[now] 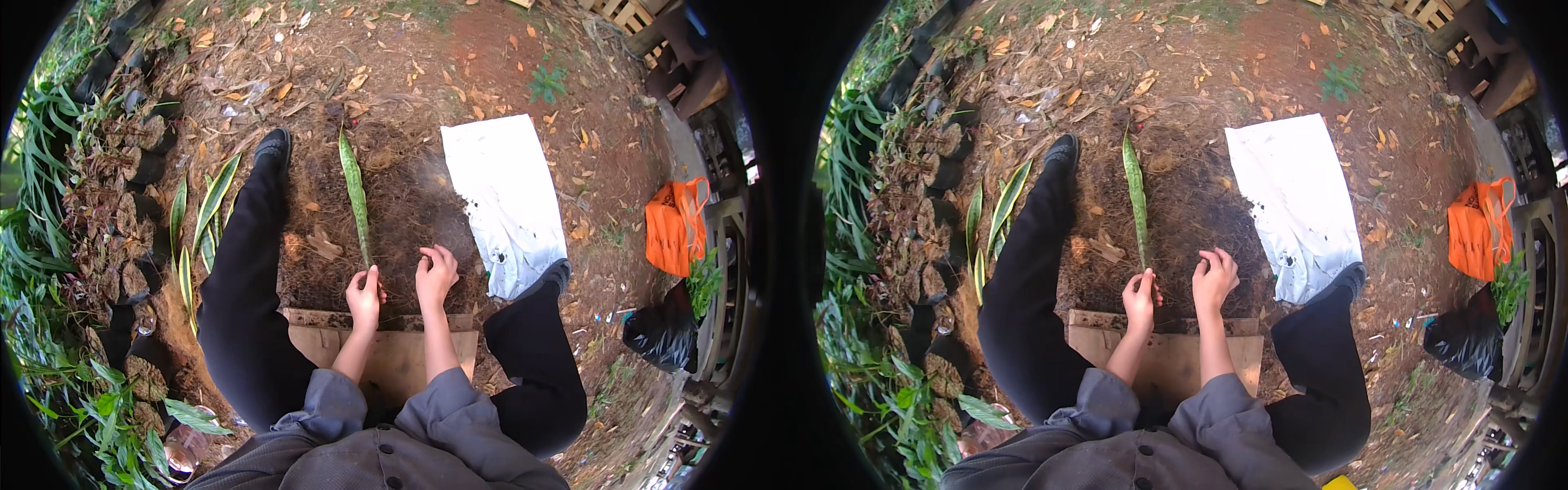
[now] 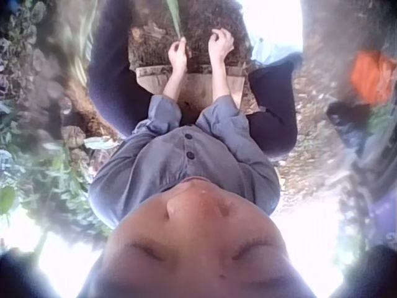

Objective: The person sits on the ground and uses their hands to wipe and clean a long green leaf. They repeatedly rub the surface of the leaf with their fingers, occasionally adjusting their grip and the leaf's position. The task appears to focus on removing debris or dirt from the leaf's surface.

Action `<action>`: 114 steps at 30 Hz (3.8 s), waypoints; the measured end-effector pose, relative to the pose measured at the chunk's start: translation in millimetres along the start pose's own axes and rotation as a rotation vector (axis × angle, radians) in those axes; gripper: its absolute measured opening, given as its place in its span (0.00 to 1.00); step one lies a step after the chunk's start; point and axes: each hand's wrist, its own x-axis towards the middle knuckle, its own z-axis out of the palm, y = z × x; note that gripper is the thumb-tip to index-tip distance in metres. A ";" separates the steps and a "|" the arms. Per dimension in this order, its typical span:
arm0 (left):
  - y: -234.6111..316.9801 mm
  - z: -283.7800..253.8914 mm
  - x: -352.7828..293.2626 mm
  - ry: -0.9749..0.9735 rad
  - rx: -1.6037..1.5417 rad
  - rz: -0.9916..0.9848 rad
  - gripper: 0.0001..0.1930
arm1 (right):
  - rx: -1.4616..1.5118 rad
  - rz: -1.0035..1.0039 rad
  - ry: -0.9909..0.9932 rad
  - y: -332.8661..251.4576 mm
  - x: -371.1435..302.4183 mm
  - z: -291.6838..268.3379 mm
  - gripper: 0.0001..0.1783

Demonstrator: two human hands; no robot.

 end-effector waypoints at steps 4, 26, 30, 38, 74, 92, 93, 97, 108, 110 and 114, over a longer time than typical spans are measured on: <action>0.0 -5.3 10.3 -0.024 -0.052 0.030 0.12 | -0.035 -0.165 -0.080 -20.2 20.6 8.4 0.15; -20.2 11.0 6.7 -0.211 -0.211 -0.161 0.23 | 0.363 0.079 -0.149 -24.4 51.2 9.6 0.13; -30.7 16.0 5.3 -0.231 -0.350 -0.283 0.27 | 0.631 0.185 -0.494 -23.4 46.6 -24.1 0.10; -25.8 15.6 1.9 -0.302 -0.388 -0.248 0.25 | 0.693 0.152 -0.997 -36.0 33.5 -50.2 0.10; 1.1 23.0 -15.3 -0.575 -0.045 0.118 0.10 | 0.823 0.181 -1.052 -19.4 48.7 -84.0 0.21; 48.5 27.1 -32.8 -0.660 -0.063 0.310 0.15 | 0.887 0.188 -0.880 -64.6 47.2 -97.6 0.13; 49.7 25.5 -30.9 -0.637 -0.124 0.233 0.16 | 0.951 0.193 -0.810 -68.1 44.8 -96.7 0.13; 43.8 21.7 -24.5 -0.529 -0.328 -0.002 0.21 | 0.841 0.010 -0.755 -73.5 47.0 -108.4 0.11; 23.9 26.1 -17.9 -0.452 -0.392 -0.094 0.16 | 0.401 -0.246 -0.728 -68.2 40.0 -104.3 0.12; 15.5 22.5 -12.3 -0.426 -0.370 -0.122 0.15 | 0.338 -0.241 -0.719 -67.9 37.2 -98.3 0.12; -8.4 17.4 -2.5 -0.346 -0.279 -0.121 0.14 | 0.194 -0.030 -0.750 -70.9 25.7 -80.3 0.13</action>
